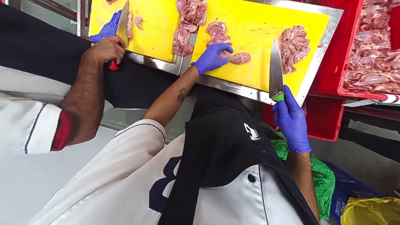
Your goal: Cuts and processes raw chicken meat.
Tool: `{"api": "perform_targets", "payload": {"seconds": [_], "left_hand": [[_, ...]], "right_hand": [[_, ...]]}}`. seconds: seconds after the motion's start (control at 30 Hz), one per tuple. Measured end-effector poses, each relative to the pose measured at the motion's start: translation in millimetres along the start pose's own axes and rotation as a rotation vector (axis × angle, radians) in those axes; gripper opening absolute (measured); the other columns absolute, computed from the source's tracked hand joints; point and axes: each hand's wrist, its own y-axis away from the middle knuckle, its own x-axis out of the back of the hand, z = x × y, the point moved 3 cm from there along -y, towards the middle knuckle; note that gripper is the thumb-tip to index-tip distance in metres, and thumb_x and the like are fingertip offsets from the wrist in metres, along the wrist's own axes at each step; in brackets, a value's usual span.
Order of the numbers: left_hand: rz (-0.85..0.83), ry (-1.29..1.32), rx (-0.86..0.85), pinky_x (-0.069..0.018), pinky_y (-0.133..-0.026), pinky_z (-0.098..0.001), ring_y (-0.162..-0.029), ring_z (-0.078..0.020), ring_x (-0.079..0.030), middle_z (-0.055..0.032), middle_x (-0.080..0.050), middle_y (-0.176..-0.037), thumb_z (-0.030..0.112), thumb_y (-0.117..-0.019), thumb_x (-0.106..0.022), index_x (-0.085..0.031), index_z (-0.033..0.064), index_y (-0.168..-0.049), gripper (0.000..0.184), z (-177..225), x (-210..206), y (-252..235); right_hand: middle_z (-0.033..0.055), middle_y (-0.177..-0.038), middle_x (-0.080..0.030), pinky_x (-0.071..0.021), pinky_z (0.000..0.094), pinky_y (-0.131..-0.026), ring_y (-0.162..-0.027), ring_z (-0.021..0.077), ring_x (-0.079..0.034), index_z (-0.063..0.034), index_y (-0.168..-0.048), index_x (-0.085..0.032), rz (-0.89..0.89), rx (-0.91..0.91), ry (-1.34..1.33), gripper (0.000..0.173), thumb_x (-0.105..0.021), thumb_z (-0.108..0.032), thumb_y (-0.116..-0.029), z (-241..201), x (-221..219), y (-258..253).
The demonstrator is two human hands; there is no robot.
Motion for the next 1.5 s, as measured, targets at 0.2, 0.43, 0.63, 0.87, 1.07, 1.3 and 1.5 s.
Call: {"api": "perform_targets", "payload": {"seconds": [0.2, 0.43, 0.63, 0.87, 1.07, 1.3, 1.5], "left_hand": [[-0.056, -0.09, 0.054, -0.0496, -0.106, -0.0483, -0.119, -0.0262, -0.065, -0.0125, -0.072, -0.12, 0.04, -0.0931, -0.07, -0.073, 0.0094, -0.119, 0.04, 18, -23, -22], [-0.02, -0.239, -0.37, -0.0586, -0.087, -0.048, -0.108, -0.0253, -0.069, -0.0067, -0.071, -0.118, 0.009, -0.0928, -0.068, -0.074, 0.013, -0.108, 0.017, 54, -31, -15], [-0.04, -0.207, -0.34, -0.0597, -0.089, -0.0474, -0.112, -0.0246, -0.069, -0.0075, -0.07, -0.123, 0.008, -0.094, -0.065, -0.073, 0.0124, -0.113, 0.021, 17, -38, 20], [0.201, 0.047, -0.17, -0.0569, -0.094, -0.0354, -0.101, -0.0174, -0.07, -0.0102, -0.074, -0.104, 0.017, -0.0912, -0.075, -0.076, 0.0036, -0.101, 0.017, -11, -18, 53], [0.115, -0.175, -0.082, -0.0559, -0.098, -0.0417, -0.112, -0.0234, -0.068, -0.0101, -0.069, -0.122, 0.029, -0.0946, -0.07, -0.073, 0.0102, -0.123, 0.034, 32, -48, 16], [-0.029, -0.143, 0.035, -0.0545, -0.095, -0.0442, -0.102, -0.0208, -0.072, -0.0078, -0.077, -0.104, 0.029, -0.0958, -0.064, -0.077, 0.0115, -0.111, 0.027, 21, -24, -16], [0.152, -0.133, 0.121, -0.0555, -0.093, -0.0416, -0.1, -0.0191, -0.071, -0.0076, -0.075, -0.103, 0.028, -0.0992, -0.061, -0.074, 0.0106, -0.112, 0.025, 12, -9, -25]], "right_hand": [[0.0004, -0.087, -0.066, -0.0472, 0.0267, -0.043, -0.051, 0.0094, -0.053, -0.0181, -0.16, -0.036, -0.037, 0.02, -0.036, 0.051, -0.04, -0.025, -0.1102, 0, -12, -3], [-0.0003, -0.087, -0.066, -0.0481, 0.0262, -0.045, -0.052, 0.0087, -0.054, -0.0189, -0.16, -0.037, 0.018, 0.009, -0.009, 0.051, -0.041, -0.025, -0.1099, -3, -1, 10], [-0.0006, -0.087, -0.067, -0.0492, 0.0262, -0.046, -0.054, 0.0086, -0.055, -0.0208, -0.16, -0.038, -0.077, 0.024, -0.015, 0.05, -0.041, -0.024, -0.1099, 0, -21, 26], [-0.0012, -0.087, -0.066, -0.0479, 0.0256, -0.046, -0.054, 0.0079, -0.054, -0.0193, -0.161, -0.036, -0.118, -0.011, -0.042, 0.052, -0.041, -0.022, -0.1094, 12, -33, 25], [-0.0009, -0.087, -0.067, -0.047, 0.0253, -0.046, -0.053, 0.0081, -0.053, -0.0213, -0.16, -0.038, -0.128, 0.006, -0.041, 0.05, -0.042, -0.024, -0.1098, 2, -39, 22], [-0.0006, -0.086, -0.067, -0.0475, 0.0259, -0.046, -0.053, 0.0085, -0.053, -0.021, -0.16, -0.037, -0.089, 0.006, -0.04, 0.051, -0.041, -0.023, -0.1096, 4, -36, 25], [-0.0007, -0.086, -0.067, -0.0487, 0.0268, -0.046, -0.052, 0.0086, -0.054, -0.0201, -0.16, -0.037, -0.054, -0.001, -0.035, 0.05, -0.04, -0.024, -0.1098, 11, -33, 26]]}}
